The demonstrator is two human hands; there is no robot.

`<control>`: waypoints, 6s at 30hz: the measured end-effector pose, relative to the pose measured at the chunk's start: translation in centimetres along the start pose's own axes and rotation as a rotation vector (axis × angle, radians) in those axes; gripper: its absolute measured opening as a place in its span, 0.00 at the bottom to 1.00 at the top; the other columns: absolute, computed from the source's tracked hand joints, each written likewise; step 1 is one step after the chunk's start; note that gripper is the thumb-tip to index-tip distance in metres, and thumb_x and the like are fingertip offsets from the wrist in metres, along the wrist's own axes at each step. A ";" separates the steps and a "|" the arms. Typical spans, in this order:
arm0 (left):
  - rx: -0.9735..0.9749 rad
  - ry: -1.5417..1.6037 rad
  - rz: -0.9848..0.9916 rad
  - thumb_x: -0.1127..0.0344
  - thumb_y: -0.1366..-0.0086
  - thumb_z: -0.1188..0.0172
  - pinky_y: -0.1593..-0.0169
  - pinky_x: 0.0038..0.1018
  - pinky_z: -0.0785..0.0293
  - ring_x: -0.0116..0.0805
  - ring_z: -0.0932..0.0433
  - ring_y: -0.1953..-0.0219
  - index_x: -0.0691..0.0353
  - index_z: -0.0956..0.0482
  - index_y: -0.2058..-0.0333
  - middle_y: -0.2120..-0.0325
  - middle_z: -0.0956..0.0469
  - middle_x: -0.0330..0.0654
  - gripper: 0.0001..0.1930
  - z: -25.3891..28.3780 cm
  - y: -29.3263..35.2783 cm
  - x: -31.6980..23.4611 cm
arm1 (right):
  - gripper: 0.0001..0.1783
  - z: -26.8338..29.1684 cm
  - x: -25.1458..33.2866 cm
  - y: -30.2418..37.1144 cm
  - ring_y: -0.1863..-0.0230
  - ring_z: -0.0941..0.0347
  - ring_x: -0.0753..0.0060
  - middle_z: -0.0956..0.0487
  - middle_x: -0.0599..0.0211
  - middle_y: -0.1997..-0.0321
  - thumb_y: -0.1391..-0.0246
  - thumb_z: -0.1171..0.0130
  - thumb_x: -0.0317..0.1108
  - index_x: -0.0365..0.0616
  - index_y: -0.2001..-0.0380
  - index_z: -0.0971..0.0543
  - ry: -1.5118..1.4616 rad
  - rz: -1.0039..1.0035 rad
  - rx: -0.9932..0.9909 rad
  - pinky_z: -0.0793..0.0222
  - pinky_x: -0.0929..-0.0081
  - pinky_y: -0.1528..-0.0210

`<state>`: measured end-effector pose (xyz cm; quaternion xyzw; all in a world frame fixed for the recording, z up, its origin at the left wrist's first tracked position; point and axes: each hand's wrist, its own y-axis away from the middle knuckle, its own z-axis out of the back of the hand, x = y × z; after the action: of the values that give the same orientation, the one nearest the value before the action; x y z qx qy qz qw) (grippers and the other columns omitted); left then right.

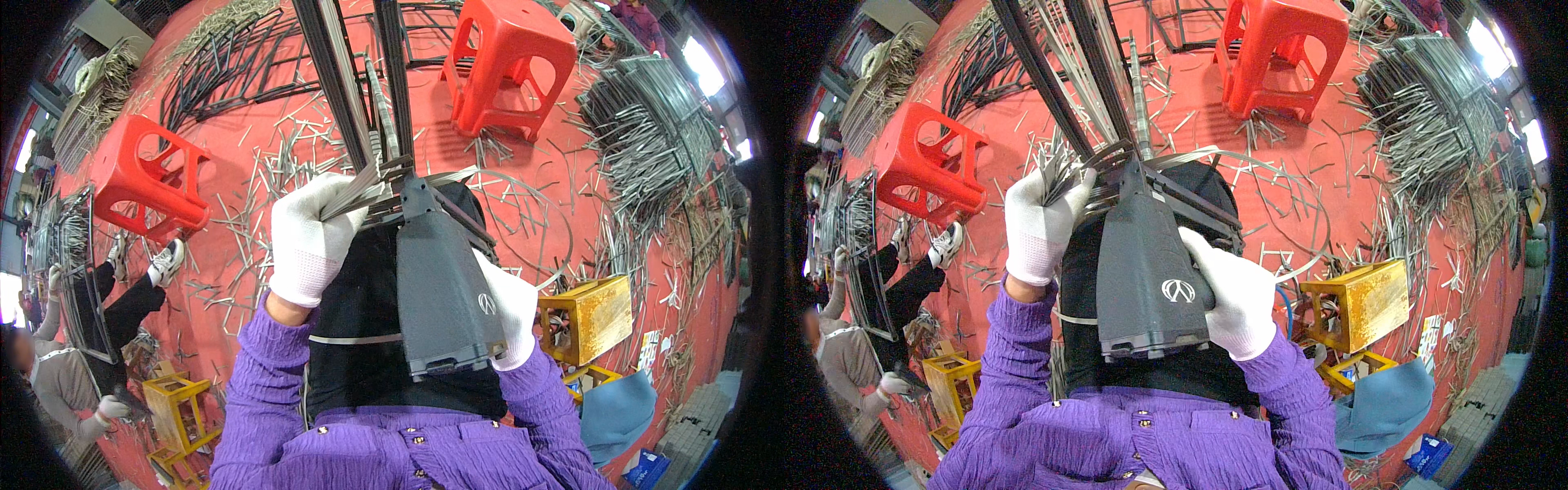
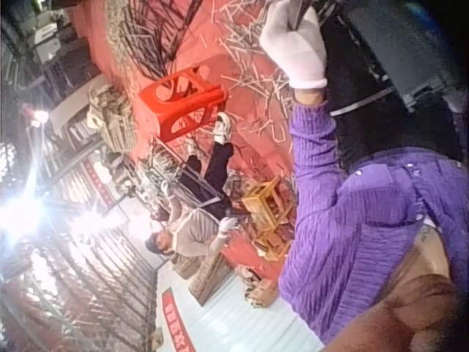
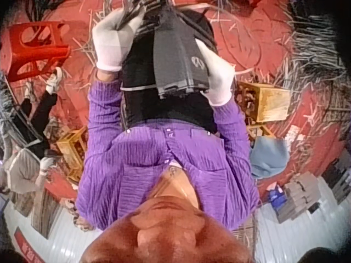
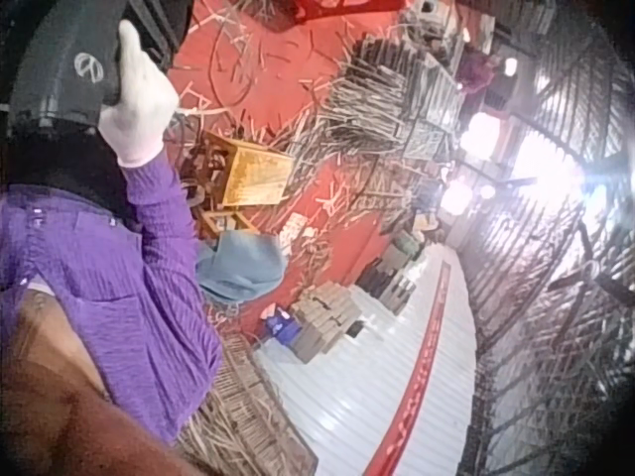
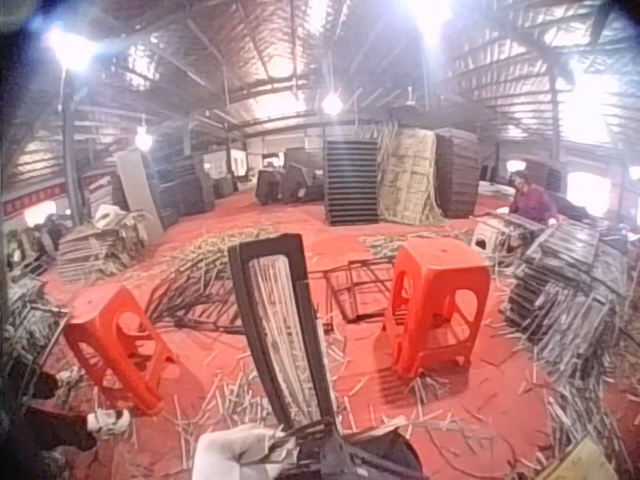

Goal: The person sits on the floor and assembles a metal frame by inserting thin metal rods into a frame structure and securing them with a pneumatic nail gun. The person repeatedly aligns rods, fires the nail gun, and adjusts the frame.

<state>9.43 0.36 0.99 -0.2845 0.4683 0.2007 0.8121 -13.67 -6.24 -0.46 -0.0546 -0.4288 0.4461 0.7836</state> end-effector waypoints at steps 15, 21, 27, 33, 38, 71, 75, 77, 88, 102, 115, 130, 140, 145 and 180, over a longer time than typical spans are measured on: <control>0.168 -0.076 -0.077 0.71 0.37 0.36 0.63 0.22 0.27 0.20 0.25 0.68 0.70 0.19 0.62 0.73 0.19 0.37 0.09 1.5 -1.4 -0.6 | 0.32 -0.5 -0.5 0.9 0.64 0.16 0.58 0.17 0.54 0.63 0.59 0.31 0.29 0.42 0.46 0.23 -0.117 -0.107 -0.005 0.23 0.71 0.61; 0.174 -0.068 -0.117 0.70 0.36 0.37 0.66 0.23 0.29 0.19 0.27 0.71 0.70 0.20 0.63 0.76 0.22 0.36 0.08 1.5 -1.6 -0.7 | 0.32 -0.4 -0.7 0.6 0.63 0.16 0.58 0.17 0.53 0.63 0.59 0.32 0.29 0.40 0.45 0.23 -0.110 -0.072 -0.003 0.23 0.71 0.61; 0.189 -0.075 -0.105 0.70 0.36 0.37 0.66 0.22 0.29 0.19 0.27 0.70 0.70 0.20 0.63 0.76 0.22 0.36 0.08 1.7 -1.5 -0.8 | 0.30 -0.4 -0.1 0.0 0.63 0.17 0.58 0.17 0.54 0.62 0.58 0.32 0.29 0.41 0.47 0.23 -0.126 -0.089 0.009 0.24 0.72 0.61; 0.269 -0.070 -0.141 0.70 0.33 0.42 0.60 0.24 0.28 0.22 0.26 0.66 0.70 0.20 0.61 0.70 0.20 0.38 0.08 2.2 -2.1 -0.3 | 0.29 -0.4 0.4 0.0 0.62 0.17 0.58 0.17 0.54 0.60 0.58 0.32 0.29 0.41 0.48 0.23 -0.128 -0.146 -0.009 0.24 0.73 0.61; 0.002 0.253 -0.205 0.46 0.28 0.49 0.71 0.21 0.39 0.20 0.36 0.75 0.65 0.23 0.55 0.75 0.30 0.31 0.24 2.9 -1.7 -0.3 | 0.28 -0.5 0.1 0.1 0.59 0.16 0.62 0.16 0.55 0.56 0.55 0.38 0.21 0.39 0.46 0.23 -0.060 -0.118 -0.015 0.23 0.74 0.56; 0.125 0.660 0.331 0.68 0.37 0.38 0.71 0.18 0.38 0.18 0.31 0.75 0.64 0.23 0.56 0.73 0.24 0.33 0.12 2.4 -1.0 -0.6 | 0.32 -0.7 0.2 0.2 0.61 0.16 0.59 0.16 0.55 0.60 0.59 0.32 0.27 0.42 0.46 0.23 -0.021 -0.081 -0.001 0.23 0.73 0.59; 0.084 0.554 0.273 0.69 0.38 0.37 0.69 0.18 0.35 0.19 0.29 0.73 0.66 0.21 0.56 0.72 0.23 0.34 0.12 2.1 -0.6 -1.3 | 0.31 -0.7 0.3 -0.1 0.63 0.17 0.59 0.17 0.56 0.63 0.59 0.31 0.27 0.44 0.46 0.23 -0.066 -0.094 0.001 0.24 0.72 0.61; 0.093 0.485 0.329 0.70 0.38 0.37 0.66 0.19 0.31 0.21 0.25 0.71 0.68 0.20 0.57 0.70 0.21 0.35 0.12 2.2 -0.6 -1.7 | 0.31 -0.5 0.2 0.0 0.63 0.17 0.59 0.17 0.56 0.63 0.59 0.32 0.27 0.44 0.46 0.23 -0.011 -0.053 -0.009 0.24 0.73 0.61; -0.011 0.217 0.159 0.70 0.40 0.32 0.66 0.21 0.30 0.20 0.26 0.71 0.68 0.19 0.64 0.74 0.20 0.36 0.09 1.4 -0.9 -1.2 | 0.28 -1.0 -1.4 1.5 0.57 0.16 0.60 0.16 0.52 0.54 0.56 0.38 0.22 0.36 0.47 0.22 -0.140 -0.157 -0.031 0.22 0.73 0.55; -0.036 0.137 0.049 0.70 0.42 0.31 0.71 0.23 0.33 0.19 0.31 0.74 0.67 0.23 0.71 0.79 0.24 0.36 0.09 0.9 -1.2 -0.8 | 0.28 -0.7 -2.0 1.3 0.57 0.16 0.60 0.16 0.55 0.54 0.55 0.40 0.21 0.38 0.46 0.21 -0.119 -0.126 -0.017 0.22 0.72 0.55; -0.017 0.044 0.038 0.71 0.44 0.30 0.68 0.22 0.31 0.21 0.27 0.73 0.68 0.20 0.65 0.76 0.22 0.38 0.10 1.6 -1.5 -0.8 | 0.28 -1.2 -1.5 1.1 0.56 0.16 0.58 0.17 0.51 0.54 0.57 0.37 0.22 0.36 0.47 0.22 -0.250 -0.243 -0.030 0.22 0.72 0.55; 0.547 -0.082 -0.105 0.66 0.39 0.33 0.57 0.23 0.25 0.24 0.19 0.61 0.64 0.23 0.45 0.60 0.16 0.48 0.23 6.4 -4.0 -2.9 | 0.33 -1.1 -3.2 1.8 0.58 0.16 0.58 0.17 0.51 0.55 0.61 0.35 0.22 0.37 0.45 0.23 -0.293 -0.244 -0.043 0.22 0.72 0.56; 0.541 -0.245 -0.123 0.71 0.37 0.38 0.66 0.24 0.28 0.21 0.24 0.71 0.67 0.21 0.51 0.72 0.20 0.39 0.15 7.5 -4.4 -2.3 | 0.32 -0.9 -2.8 1.5 0.58 0.16 0.57 0.17 0.50 0.55 0.60 0.36 0.22 0.37 0.46 0.23 -0.264 -0.228 -0.029 0.22 0.72 0.57; 0.673 -0.009 -0.027 0.69 0.31 0.45 0.65 0.22 0.29 0.21 0.26 0.70 0.67 0.20 0.62 0.77 0.24 0.34 0.08 7.8 -5.3 -0.9 | 0.31 -0.9 -2.2 1.0 0.57 0.16 0.57 0.16 0.51 0.55 0.59 0.35 0.24 0.36 0.45 0.23 -0.272 -0.223 -0.031 0.22 0.72 0.55; 0.073 -0.089 -0.054 0.70 0.41 0.39 0.71 0.22 0.36 0.19 0.34 0.75 0.69 0.22 0.71 0.80 0.29 0.33 0.07 1.6 -2.8 -2.8 | 0.29 -0.7 -3.1 1.5 0.59 0.16 0.64 0.16 0.57 0.55 0.55 0.43 0.19 0.41 0.45 0.22 -0.190 -0.231 0.003 0.22 0.76 0.58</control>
<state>10.80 -0.89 4.92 -0.2579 0.4309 0.1741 0.8470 -14.86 -7.46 -3.48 0.0386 -0.5038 0.3566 0.7858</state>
